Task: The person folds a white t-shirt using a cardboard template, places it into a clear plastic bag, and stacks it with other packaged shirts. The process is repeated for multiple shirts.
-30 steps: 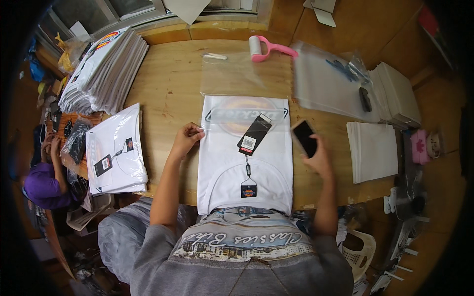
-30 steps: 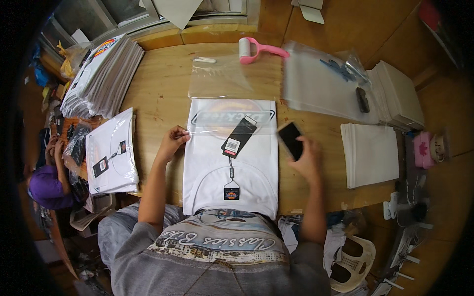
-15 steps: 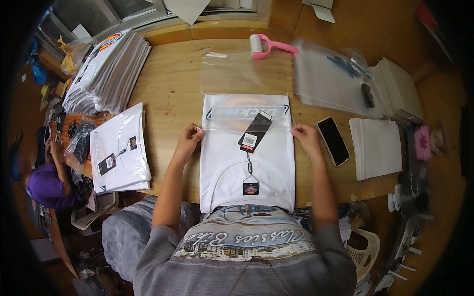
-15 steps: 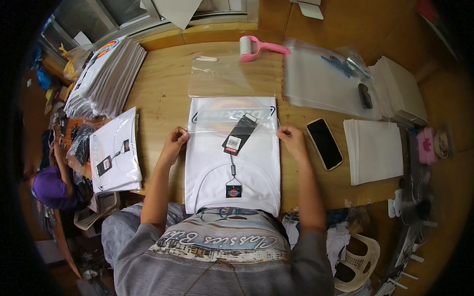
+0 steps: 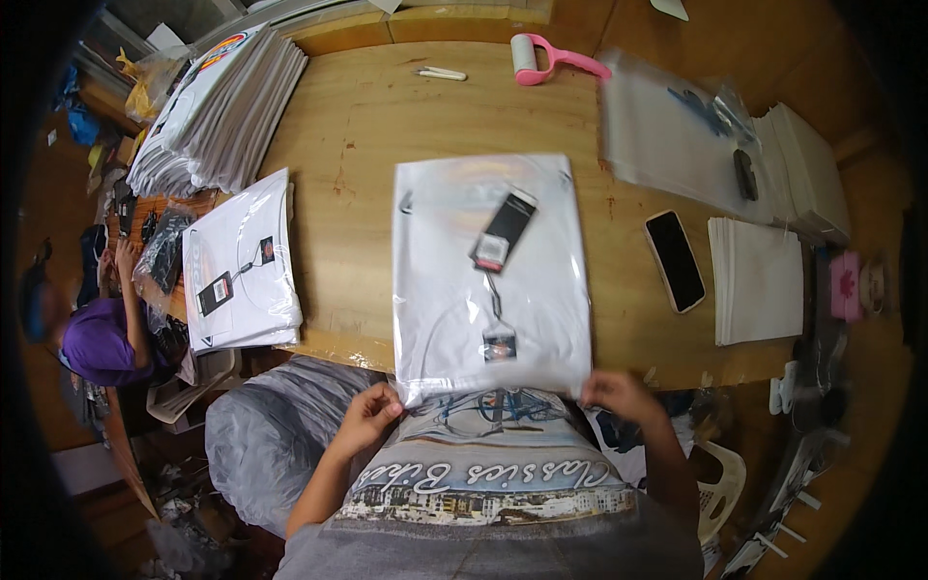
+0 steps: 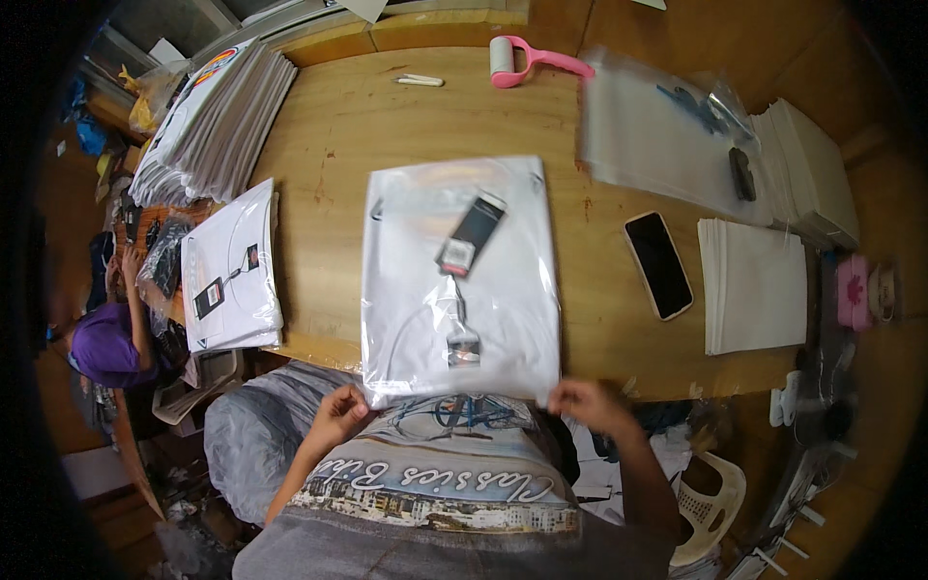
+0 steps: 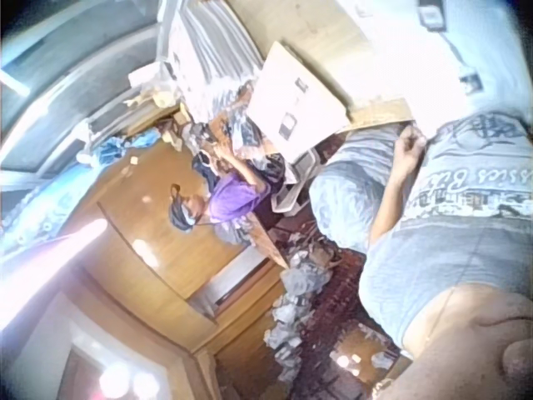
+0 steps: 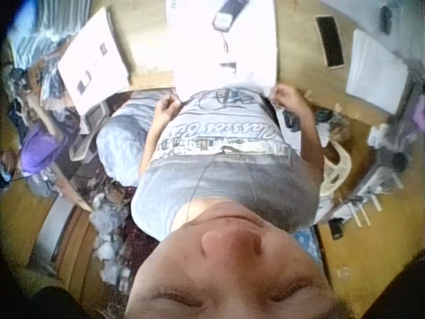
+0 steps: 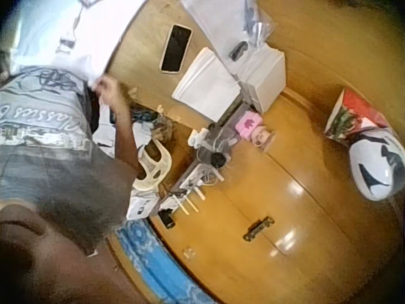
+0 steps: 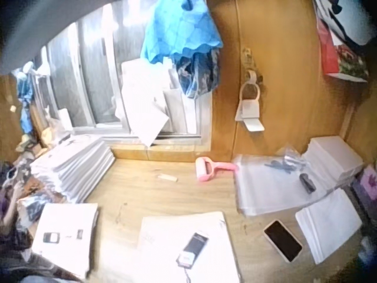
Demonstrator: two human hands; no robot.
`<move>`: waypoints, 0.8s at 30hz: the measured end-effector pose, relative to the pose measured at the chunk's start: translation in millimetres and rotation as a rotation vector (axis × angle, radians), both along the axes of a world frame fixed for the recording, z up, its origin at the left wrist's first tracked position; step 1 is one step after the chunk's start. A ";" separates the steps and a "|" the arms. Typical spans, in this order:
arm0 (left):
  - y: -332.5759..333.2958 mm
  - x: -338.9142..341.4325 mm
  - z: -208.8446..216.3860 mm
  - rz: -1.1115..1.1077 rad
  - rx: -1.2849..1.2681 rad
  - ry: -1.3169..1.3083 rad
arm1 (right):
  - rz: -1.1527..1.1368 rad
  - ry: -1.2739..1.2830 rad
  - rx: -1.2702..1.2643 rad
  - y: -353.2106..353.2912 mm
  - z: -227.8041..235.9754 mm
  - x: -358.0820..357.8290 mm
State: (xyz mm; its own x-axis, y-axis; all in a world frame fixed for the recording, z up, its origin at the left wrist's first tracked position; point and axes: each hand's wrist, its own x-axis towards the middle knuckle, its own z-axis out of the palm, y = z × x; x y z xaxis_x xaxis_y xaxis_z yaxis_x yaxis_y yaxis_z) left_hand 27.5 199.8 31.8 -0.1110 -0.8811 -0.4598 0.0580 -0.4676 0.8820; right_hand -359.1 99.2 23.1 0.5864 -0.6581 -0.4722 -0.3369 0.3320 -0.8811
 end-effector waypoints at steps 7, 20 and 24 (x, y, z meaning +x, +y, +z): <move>-89.5 -79.9 38.6 -0.791 -0.715 -0.746 | -0.834 -0.351 -0.071 -84.2 -16.8 25.8; -352.4 -73.8 -13.7 -0.383 -0.381 -0.917 | -0.969 -0.716 0.245 -2.7 -23.0 101.7; -370.6 -75.4 28.1 -0.481 -0.183 -0.727 | -0.944 -0.784 0.246 -60.1 -42.1 97.9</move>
State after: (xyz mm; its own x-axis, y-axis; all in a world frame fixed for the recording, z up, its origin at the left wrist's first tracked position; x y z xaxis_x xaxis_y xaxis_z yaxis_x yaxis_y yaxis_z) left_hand -47.9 -170.8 59.9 -0.2234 -0.8809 -0.4173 -0.7114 -0.1453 0.6876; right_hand -261.2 39.1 -19.0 0.1123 -0.9182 -0.3798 0.7086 0.3419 -0.6172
